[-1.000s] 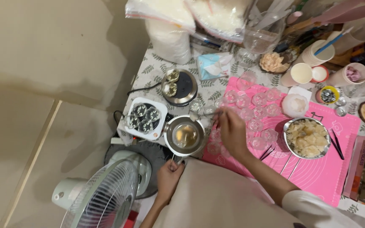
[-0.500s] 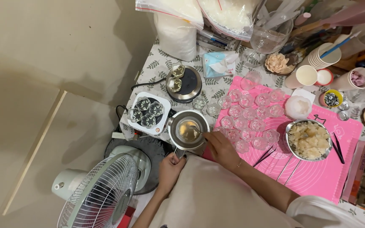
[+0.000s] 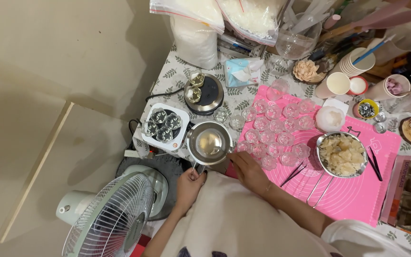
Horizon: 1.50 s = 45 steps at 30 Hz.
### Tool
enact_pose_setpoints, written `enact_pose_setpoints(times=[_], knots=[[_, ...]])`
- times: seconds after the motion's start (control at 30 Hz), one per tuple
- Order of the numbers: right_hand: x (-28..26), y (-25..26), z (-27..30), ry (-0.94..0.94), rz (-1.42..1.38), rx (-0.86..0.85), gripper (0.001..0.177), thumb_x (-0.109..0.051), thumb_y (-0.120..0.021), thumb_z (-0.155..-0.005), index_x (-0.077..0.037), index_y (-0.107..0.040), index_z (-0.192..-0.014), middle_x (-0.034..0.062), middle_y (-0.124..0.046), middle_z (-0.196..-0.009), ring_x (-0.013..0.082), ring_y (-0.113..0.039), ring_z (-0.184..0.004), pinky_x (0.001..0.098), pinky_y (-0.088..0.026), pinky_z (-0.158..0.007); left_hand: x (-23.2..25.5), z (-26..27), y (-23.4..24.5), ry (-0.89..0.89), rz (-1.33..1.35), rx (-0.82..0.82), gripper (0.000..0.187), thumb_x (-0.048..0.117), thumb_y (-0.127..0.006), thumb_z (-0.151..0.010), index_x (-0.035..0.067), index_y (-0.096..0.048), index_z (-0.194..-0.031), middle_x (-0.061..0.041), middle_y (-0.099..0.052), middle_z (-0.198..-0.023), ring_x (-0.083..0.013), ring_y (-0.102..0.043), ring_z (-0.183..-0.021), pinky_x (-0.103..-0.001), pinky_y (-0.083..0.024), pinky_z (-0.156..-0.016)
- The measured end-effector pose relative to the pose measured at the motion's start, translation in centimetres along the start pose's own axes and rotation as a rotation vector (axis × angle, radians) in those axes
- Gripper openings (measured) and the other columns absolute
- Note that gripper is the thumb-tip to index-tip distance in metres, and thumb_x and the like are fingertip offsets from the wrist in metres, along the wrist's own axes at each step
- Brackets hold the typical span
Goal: Preparing and assembling decorative wax candles or melts at a workshop station.
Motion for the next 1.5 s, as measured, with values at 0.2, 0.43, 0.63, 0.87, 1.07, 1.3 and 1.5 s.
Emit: enact_pose_setpoints(times=[0.2, 0.43, 0.63, 0.87, 1.07, 1.3, 1.5], knots=[[1.1, -0.8, -0.2, -0.089, -0.009, -0.025, 0.037, 0.004, -0.064, -0.090, -0.002, -0.062, -0.126, 0.0156, -0.063, -0.108, 0.0338, -0.065, -0.097, 0.0418, -0.055, -0.082, -2.0, -0.3, -0.6, 0.003, 0.018, 0.002, 0.036, 0.018, -0.080, -0.082, 0.001, -0.054, -0.063, -0.002, -0.054, -0.054, -0.0058, -0.043, -0.052, -0.028, -0.035, -0.048], [0.9, -0.8, -0.5, -0.059, -0.022, -0.028, 0.040, 0.006, -0.063, -0.088, -0.002, -0.061, -0.127, 0.0156, -0.063, -0.111, 0.0338, -0.064, -0.101, 0.0413, -0.055, -0.085, -0.7, 0.1, -0.4, -0.050, -0.011, 0.002, 0.034, 0.018, -0.080, -0.080, 0.003, -0.055, -0.062, -0.001, -0.055, -0.052, -0.0055, -0.046, -0.050, -0.027, -0.038, -0.048], [0.8, -0.7, -1.1, -0.022, -0.006, -0.003, 0.040, 0.006, -0.062, -0.088, -0.002, -0.060, -0.127, 0.0146, -0.063, -0.112, 0.0332, -0.064, -0.102, 0.0412, -0.054, -0.087, -0.8, -0.4, 0.0, -0.036, -0.002, 0.004, 0.036, 0.019, -0.080, -0.081, 0.003, -0.054, -0.062, -0.001, -0.055, -0.052, -0.0060, -0.045, -0.050, -0.028, -0.037, -0.048], [1.8, -1.0, -1.0, -0.057, -0.007, -0.013, 0.040, 0.005, -0.063, -0.087, -0.001, -0.060, -0.127, 0.0150, -0.061, -0.106, 0.0339, -0.062, -0.097, 0.0427, -0.053, -0.085, -3.0, -0.7, -0.5, -0.028, 0.031, -0.030, 0.034, 0.017, -0.081, -0.079, 0.003, -0.054, -0.062, 0.000, -0.054, -0.053, -0.0059, -0.044, -0.050, -0.028, -0.036, -0.048], [2.6, -0.8, -1.1, -0.209, -0.087, 0.012, 0.031, 0.001, -0.063, -0.092, -0.002, -0.064, -0.123, 0.0144, -0.062, -0.098, 0.0330, -0.062, -0.091, 0.0430, -0.053, -0.080, -2.5, -1.0, 0.3, -0.039, -0.053, -0.016, 0.036, 0.018, -0.081, -0.078, 0.002, -0.054, -0.062, -0.002, -0.051, -0.050, -0.0065, -0.041, -0.049, -0.029, -0.035, -0.047], [3.7, -1.1, -0.7, -0.267, 0.055, 0.029, 0.029, -0.005, -0.069, -0.088, -0.001, -0.067, -0.117, 0.0152, -0.062, -0.091, 0.0326, -0.063, -0.085, 0.0417, -0.054, -0.076, -1.5, -0.6, 0.6, -0.017, -0.089, -0.023, 0.037, 0.019, -0.080, -0.079, 0.001, -0.053, -0.061, -0.003, -0.052, -0.049, -0.0073, -0.041, -0.048, -0.030, -0.035, -0.047], [2.6, -1.4, -1.7, -0.042, 0.356, -0.047, 0.027, -0.007, -0.071, -0.077, 0.002, -0.064, -0.101, 0.0147, -0.060, -0.088, 0.0298, -0.062, -0.086, 0.0391, -0.054, -0.076, -2.3, -1.1, 0.5, -0.010, -0.053, -0.032, 0.034, 0.019, -0.080, -0.078, 0.002, -0.054, -0.063, -0.003, -0.053, -0.051, -0.0072, -0.043, -0.049, -0.029, -0.037, -0.048]])
Point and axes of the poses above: each hand's wrist, its own z-axis away from the middle knuckle, its own y-axis out of the back of the hand, x = y × z, the point moved 5 cm from there along -z, towards the middle knuckle
